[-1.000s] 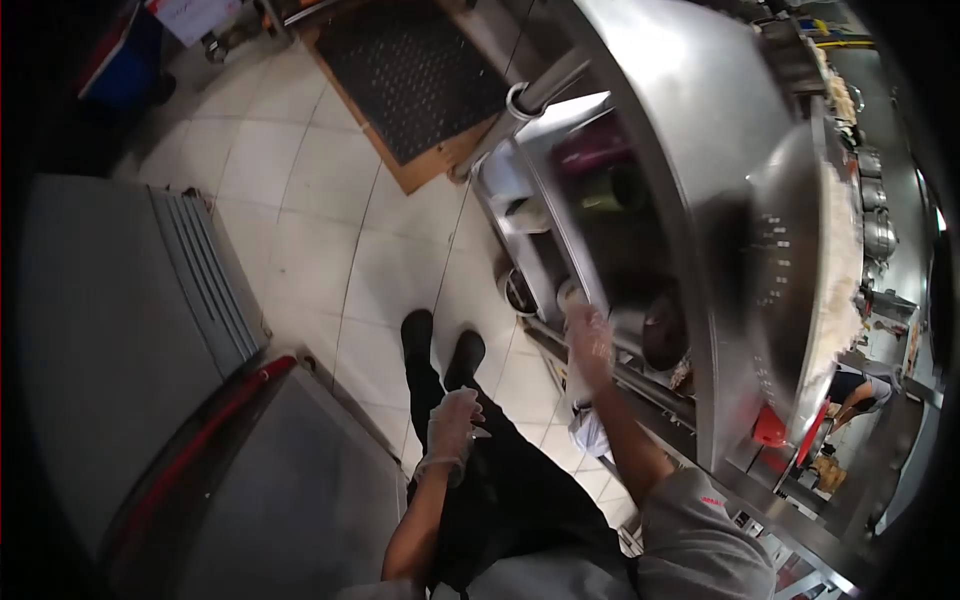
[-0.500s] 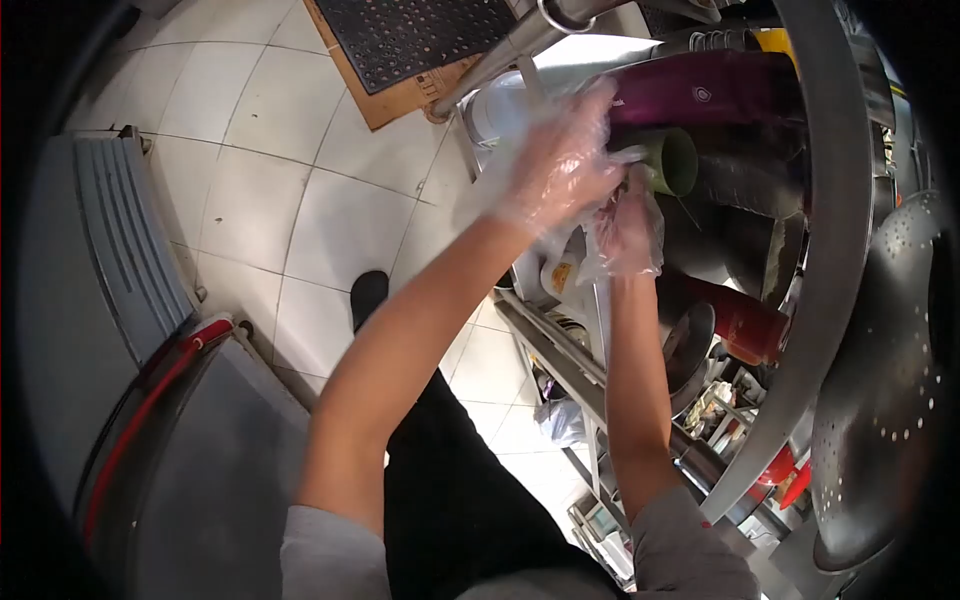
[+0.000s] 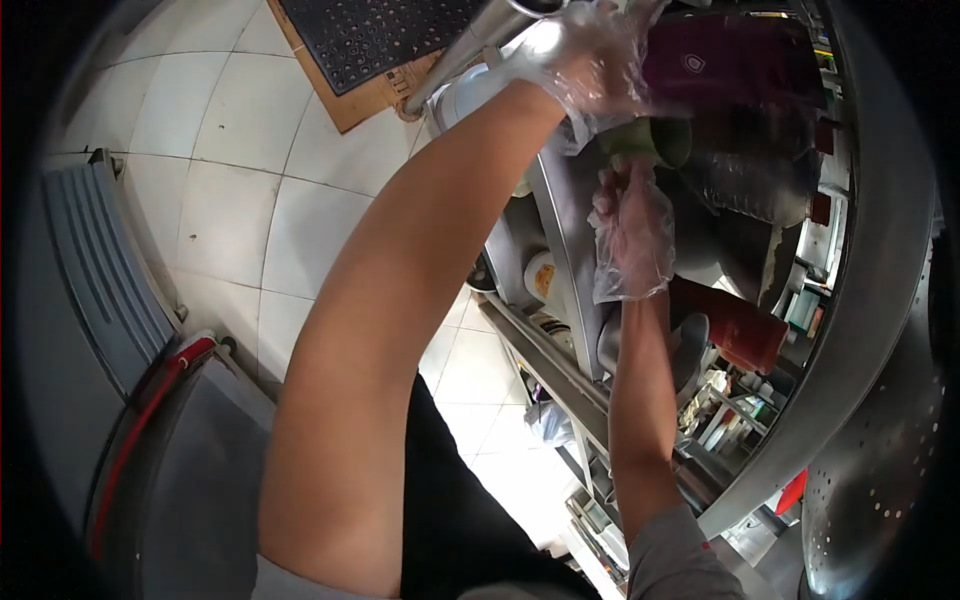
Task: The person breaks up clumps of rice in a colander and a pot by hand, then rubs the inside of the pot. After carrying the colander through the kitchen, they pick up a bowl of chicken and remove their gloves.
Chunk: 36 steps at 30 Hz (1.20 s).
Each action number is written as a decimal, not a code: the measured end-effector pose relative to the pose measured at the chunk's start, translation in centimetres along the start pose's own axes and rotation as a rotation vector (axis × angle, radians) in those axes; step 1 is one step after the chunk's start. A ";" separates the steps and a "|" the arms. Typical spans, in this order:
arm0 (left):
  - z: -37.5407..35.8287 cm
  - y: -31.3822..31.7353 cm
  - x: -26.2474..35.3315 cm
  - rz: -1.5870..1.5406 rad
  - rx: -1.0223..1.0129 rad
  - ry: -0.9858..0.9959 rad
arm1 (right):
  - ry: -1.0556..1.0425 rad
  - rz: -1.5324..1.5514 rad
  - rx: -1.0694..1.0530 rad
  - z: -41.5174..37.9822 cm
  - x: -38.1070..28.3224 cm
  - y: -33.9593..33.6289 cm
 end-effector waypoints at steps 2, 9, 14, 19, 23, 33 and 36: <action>1.2 -0.3 -1.2 -0.111 -0.250 -0.170 | 0.053 -0.063 0.025 -0.1 0.1 0.1; -0.2 -4.4 -0.7 -0.373 -0.180 -0.232 | -0.015 0.040 -0.084 3.8 -1.0 3.2; -1.3 -5.5 -0.5 -0.399 0.000 -0.270 | -0.401 0.277 -0.565 4.3 -4.1 6.2; -1.2 -6.5 -0.1 -0.305 0.023 -0.232 | -0.231 -0.291 0.256 0.1 -3.7 -3.4; -4.1 -5.8 0.0 -1.741 -0.176 -1.074 | -0.382 -0.797 0.861 -5.1 -7.3 -9.9; -20.5 -11.1 -1.1 -0.594 -0.221 -0.846 | -0.868 -0.733 0.373 -1.8 -10.8 -6.5; -26.6 -9.5 0.9 -0.604 -0.441 -0.969 | -0.674 -0.341 0.358 -2.4 -7.8 -4.9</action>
Point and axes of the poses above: each hand's wrist, its own z-axis towards the middle knuckle, its own y-axis out of the palm, x = y × z, the point moved 10 cm from there along z, towards the middle knuckle, and after that the axes turned 6 degrees about -y, right-handed, at the moved point
